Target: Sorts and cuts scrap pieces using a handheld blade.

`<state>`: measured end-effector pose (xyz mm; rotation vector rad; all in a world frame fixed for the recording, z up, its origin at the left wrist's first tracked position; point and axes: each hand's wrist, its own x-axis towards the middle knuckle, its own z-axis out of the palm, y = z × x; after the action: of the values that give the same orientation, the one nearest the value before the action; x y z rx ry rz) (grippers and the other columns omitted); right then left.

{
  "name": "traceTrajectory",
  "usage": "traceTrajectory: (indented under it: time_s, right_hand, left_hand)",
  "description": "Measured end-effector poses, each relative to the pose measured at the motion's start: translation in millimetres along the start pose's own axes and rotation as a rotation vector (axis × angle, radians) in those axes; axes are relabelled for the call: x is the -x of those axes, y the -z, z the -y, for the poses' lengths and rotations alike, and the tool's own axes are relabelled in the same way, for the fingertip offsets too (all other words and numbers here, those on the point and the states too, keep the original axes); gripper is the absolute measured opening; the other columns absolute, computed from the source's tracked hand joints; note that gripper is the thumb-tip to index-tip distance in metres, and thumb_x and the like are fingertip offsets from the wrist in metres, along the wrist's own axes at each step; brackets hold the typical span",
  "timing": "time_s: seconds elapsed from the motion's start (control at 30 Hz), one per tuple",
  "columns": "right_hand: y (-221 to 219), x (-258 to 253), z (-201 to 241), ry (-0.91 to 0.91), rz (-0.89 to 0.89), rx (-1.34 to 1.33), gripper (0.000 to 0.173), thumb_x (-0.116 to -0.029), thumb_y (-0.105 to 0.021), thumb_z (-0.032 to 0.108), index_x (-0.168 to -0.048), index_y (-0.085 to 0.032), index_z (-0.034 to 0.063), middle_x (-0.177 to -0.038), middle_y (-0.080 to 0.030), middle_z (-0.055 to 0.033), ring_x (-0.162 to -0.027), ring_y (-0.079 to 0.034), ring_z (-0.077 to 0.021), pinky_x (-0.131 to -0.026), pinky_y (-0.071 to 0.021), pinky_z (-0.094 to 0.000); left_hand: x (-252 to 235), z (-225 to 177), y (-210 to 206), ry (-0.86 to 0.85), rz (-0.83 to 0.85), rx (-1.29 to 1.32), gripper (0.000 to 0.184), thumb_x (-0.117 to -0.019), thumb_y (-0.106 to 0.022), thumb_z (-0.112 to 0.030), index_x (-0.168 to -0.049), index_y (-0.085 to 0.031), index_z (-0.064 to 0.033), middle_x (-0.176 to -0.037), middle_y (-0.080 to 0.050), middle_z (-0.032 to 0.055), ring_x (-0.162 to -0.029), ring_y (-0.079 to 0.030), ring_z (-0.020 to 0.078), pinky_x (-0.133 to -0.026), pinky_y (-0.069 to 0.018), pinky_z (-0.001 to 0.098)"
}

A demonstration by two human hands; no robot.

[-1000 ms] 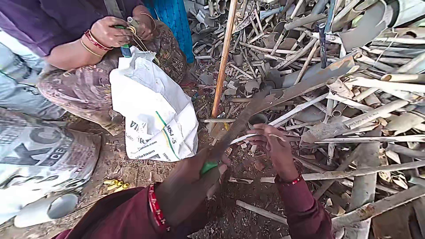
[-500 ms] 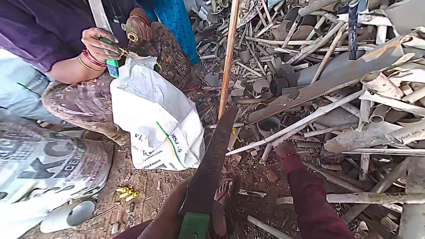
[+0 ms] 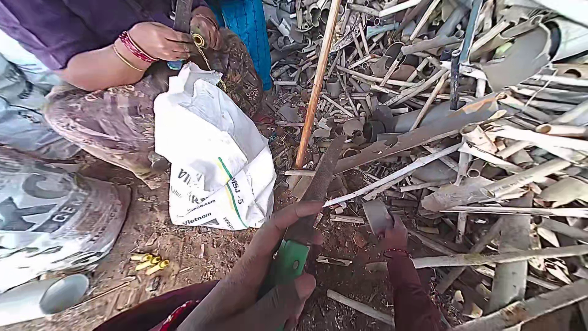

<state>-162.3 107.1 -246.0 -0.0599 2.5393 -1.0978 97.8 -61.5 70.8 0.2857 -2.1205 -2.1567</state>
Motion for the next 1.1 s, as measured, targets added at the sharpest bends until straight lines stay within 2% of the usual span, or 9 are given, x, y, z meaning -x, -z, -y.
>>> traceTrajectory:
  time_s: [0.13, 0.27, 0.37, 0.57, 0.73, 0.87, 0.93, 1.0, 1.1]
  right_hand:
    - [43, 34, 2, -0.277, -0.224, -0.773, 0.031, -0.1116, -0.045, 0.02, -0.115, -0.058, -0.0076, -0.064, -0.051, -0.0031, -0.041, -0.044, -0.0041, -0.042, -0.0421, -0.0186]
    - [89, 69, 11, -0.305, -0.329, -1.467, 0.03, -0.1117, -0.039, 0.018, -0.086, -0.051, 0.0108, -0.049, -0.041, 0.0077, -0.034, -0.034, 0.0017, -0.034, -0.0305, -0.0116]
    - [116, 93, 9, -0.183, -0.401, -1.706, 0.032, -0.1133, -0.032, 0.023, -0.088, -0.05, 0.0142, -0.052, -0.043, 0.0094, -0.037, -0.038, 0.0025, -0.038, -0.0348, -0.0101]
    - [106, 115, -72, -0.354, -0.551, -1.434, 0.034, -0.114, -0.034, 0.029, -0.131, -0.047, 0.003, -0.096, -0.053, -0.0035, -0.074, -0.055, -0.007, -0.067, -0.0493, -0.0212]
    - [78, 130, -56, -0.358, -0.387, -0.99, 0.031, -0.1107, -0.048, 0.019, -0.126, -0.056, -0.0069, -0.08, -0.054, -0.0067, -0.053, -0.051, -0.0073, -0.052, -0.0465, -0.0221]
    - [80, 154, -7, 0.162, -0.177, -0.676, 0.018, -0.1052, -0.055, 0.007, -0.103, -0.063, -0.0095, -0.068, -0.059, -0.0035, -0.041, -0.047, -0.0023, -0.041, -0.045, -0.0196]
    - [88, 169, 22, 0.351, -0.16, -0.545, 0.025, -0.1034, -0.059, 0.011, -0.083, -0.063, -0.0017, -0.057, -0.055, 0.0027, -0.039, -0.045, -0.0003, -0.041, -0.0422, -0.0193]
    - [91, 187, 46, 0.57, -0.27, -0.486, 0.032, -0.1003, -0.056, 0.016, -0.071, -0.061, 0.0042, -0.057, -0.053, 0.0086, -0.048, -0.046, 0.0048, -0.051, -0.0413, -0.0165]
    - [84, 207, 68, 0.908, -0.477, -0.628, 0.046, -0.1037, -0.05, 0.028, -0.06, -0.051, 0.0131, -0.051, -0.044, 0.014, -0.046, -0.045, 0.008, -0.047, -0.0394, -0.013]
  left_hand:
    - [-1, 3, -11, -0.033, -0.07, 0.039, 0.057, -0.0957, -0.05, -0.011, -0.15, -0.034, -0.0201, -0.121, -0.059, -0.006, -0.067, -0.059, 0.0003, -0.052, -0.0527, 0.0149]
    - [-6, 2, -22, -0.035, -0.105, 0.074, 0.058, -0.0939, -0.051, -0.01, -0.149, -0.039, -0.0203, -0.114, -0.06, -0.0029, -0.063, -0.059, 0.0019, -0.049, -0.0509, 0.0146]
    - [-7, -2, -31, -0.016, -0.113, 0.059, 0.058, -0.0937, -0.049, -0.009, -0.15, -0.04, -0.0193, -0.111, -0.06, -0.0003, -0.062, -0.058, 0.0032, -0.049, -0.0501, 0.0157]
    - [-12, -3, -40, 0.07, -0.072, -0.06, 0.037, -0.1024, -0.043, 0.001, -0.137, -0.054, -0.0069, -0.104, -0.056, 0.0041, -0.066, -0.057, 0.005, -0.055, -0.0486, 0.016]
    - [-11, -10, -42, 0.205, -0.074, -0.144, 0.037, -0.1033, -0.037, 0.007, -0.135, -0.053, -0.0019, -0.114, -0.052, 0.0091, -0.073, -0.058, 0.0086, -0.06, -0.0498, 0.02]
    - [-13, -4, -33, 0.193, 0.09, -0.507, 0.038, -0.1048, -0.039, 0.003, -0.14, -0.054, -0.0038, -0.13, -0.052, 0.0154, -0.089, -0.06, 0.0156, -0.076, -0.0514, 0.0293]
    - [-15, 8, -29, 0.131, 0.155, -0.735, 0.042, -0.1007, -0.05, 0.003, -0.139, -0.06, -0.0086, -0.143, -0.05, 0.0273, -0.118, -0.058, 0.0348, -0.099, -0.0476, 0.0477]
    - [-16, 19, -30, 0.129, 0.228, -0.865, 0.048, -0.095, -0.062, 0.003, -0.139, -0.062, -0.0134, -0.151, -0.036, 0.0348, -0.135, -0.045, 0.0472, -0.11, -0.0403, 0.055]
    - [-14, 21, -41, 0.167, 0.307, -0.934, 0.052, -0.0937, -0.072, -0.006, -0.144, -0.059, -0.0127, -0.16, -0.024, 0.0338, -0.143, -0.036, 0.0476, -0.116, -0.0352, 0.0533]
